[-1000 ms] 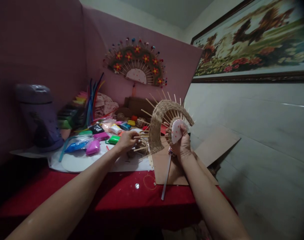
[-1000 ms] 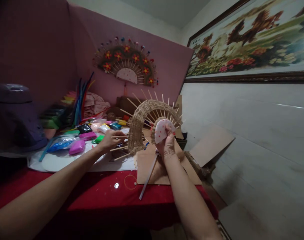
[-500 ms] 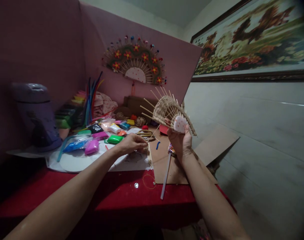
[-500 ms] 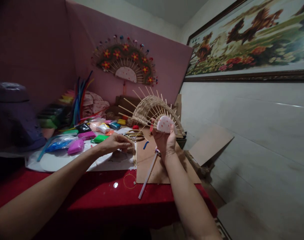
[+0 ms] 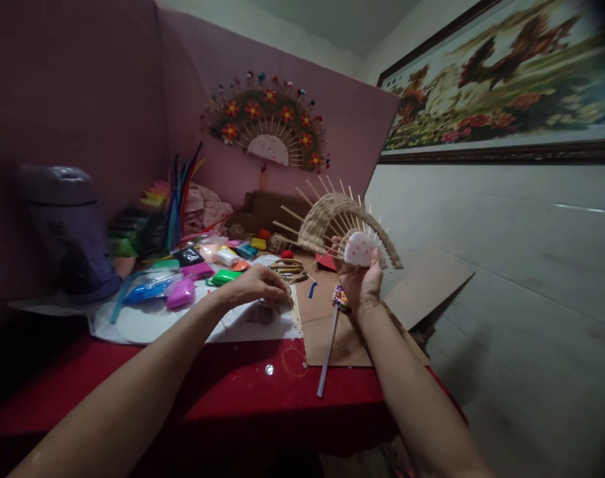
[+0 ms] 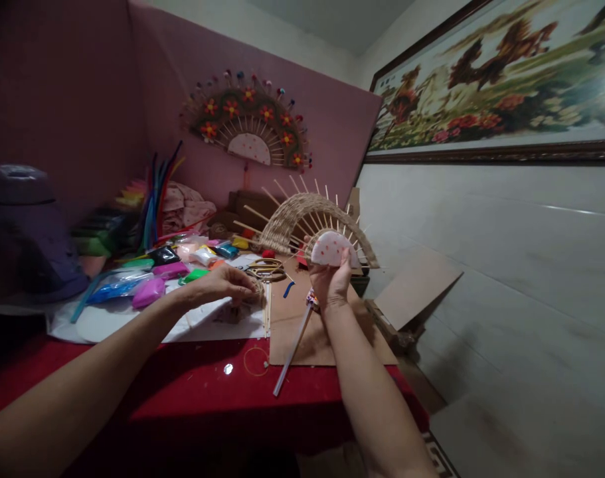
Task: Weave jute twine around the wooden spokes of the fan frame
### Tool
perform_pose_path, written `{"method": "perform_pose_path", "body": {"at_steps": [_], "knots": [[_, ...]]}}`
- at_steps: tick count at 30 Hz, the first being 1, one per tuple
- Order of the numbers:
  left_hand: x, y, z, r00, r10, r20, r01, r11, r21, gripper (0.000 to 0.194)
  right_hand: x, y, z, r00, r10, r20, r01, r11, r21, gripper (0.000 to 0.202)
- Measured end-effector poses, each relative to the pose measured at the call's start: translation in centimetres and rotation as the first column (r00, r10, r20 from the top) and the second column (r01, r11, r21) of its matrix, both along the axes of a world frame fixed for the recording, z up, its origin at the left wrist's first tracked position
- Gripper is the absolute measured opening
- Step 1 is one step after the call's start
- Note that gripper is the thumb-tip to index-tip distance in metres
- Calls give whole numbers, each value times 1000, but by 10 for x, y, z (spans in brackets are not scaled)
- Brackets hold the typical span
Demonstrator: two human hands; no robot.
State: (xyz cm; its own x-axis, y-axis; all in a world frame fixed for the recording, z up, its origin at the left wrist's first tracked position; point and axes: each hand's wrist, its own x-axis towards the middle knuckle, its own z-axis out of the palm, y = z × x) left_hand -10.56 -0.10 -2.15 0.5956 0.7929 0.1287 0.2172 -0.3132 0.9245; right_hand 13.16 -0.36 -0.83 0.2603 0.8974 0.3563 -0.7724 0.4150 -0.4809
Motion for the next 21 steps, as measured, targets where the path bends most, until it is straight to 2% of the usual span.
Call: {"method": "perform_pose_path", "body": {"at_steps": [2, 4, 6, 8, 11, 12, 15, 17, 19, 20, 21], "knots": [[-8, 12, -3, 979, 205, 2, -204, 975, 88, 12, 1, 5, -2, 994, -93, -53, 93, 996, -19, 28], [-19, 26, -5, 924, 383, -21, -370, 903, 217, 14, 2, 9, -3, 983, -172, -67, 169, 985, -41, 26], [-31, 38, 0, 847, 530, -39, -493, 812, 312, 16, 4, 12, -3, 977, -209, -46, 207, 978, -37, 29], [-40, 47, 15, 752, 659, -21, -603, 701, 380, 14, 4, 12, -2, 967, -253, -41, 251, 967, -47, 29], [-45, 54, 55, 564, 816, 126, -777, 473, 415, 10, 3, 12, 0, 942, -323, -90, 317, 945, -77, 25], [-45, 55, 71, 548, 822, 154, -794, 454, 406, 13, 2, 12, 1, 935, -338, -110, 331, 940, -80, 24], [-39, 58, 118, 562, 799, 214, -806, 471, 358, 33, 4, 15, 0, 926, -355, -128, 351, 935, -59, 25], [-35, 60, 144, 578, 766, 280, -805, 480, 348, 38, 6, 17, -2, 923, -366, -116, 366, 930, -27, 28], [-32, 60, 162, 599, 687, 412, -800, 534, 273, 37, 9, 19, -3, 918, -385, -94, 386, 923, -9, 30], [-31, 59, 169, 613, 678, 407, -785, 581, 215, 36, 11, 20, -4, 914, -397, -83, 397, 918, -10, 32], [-31, 58, 175, 618, 669, 414, -778, 596, 198, 35, 12, 20, -4, 910, -408, -74, 408, 913, -16, 33]]}}
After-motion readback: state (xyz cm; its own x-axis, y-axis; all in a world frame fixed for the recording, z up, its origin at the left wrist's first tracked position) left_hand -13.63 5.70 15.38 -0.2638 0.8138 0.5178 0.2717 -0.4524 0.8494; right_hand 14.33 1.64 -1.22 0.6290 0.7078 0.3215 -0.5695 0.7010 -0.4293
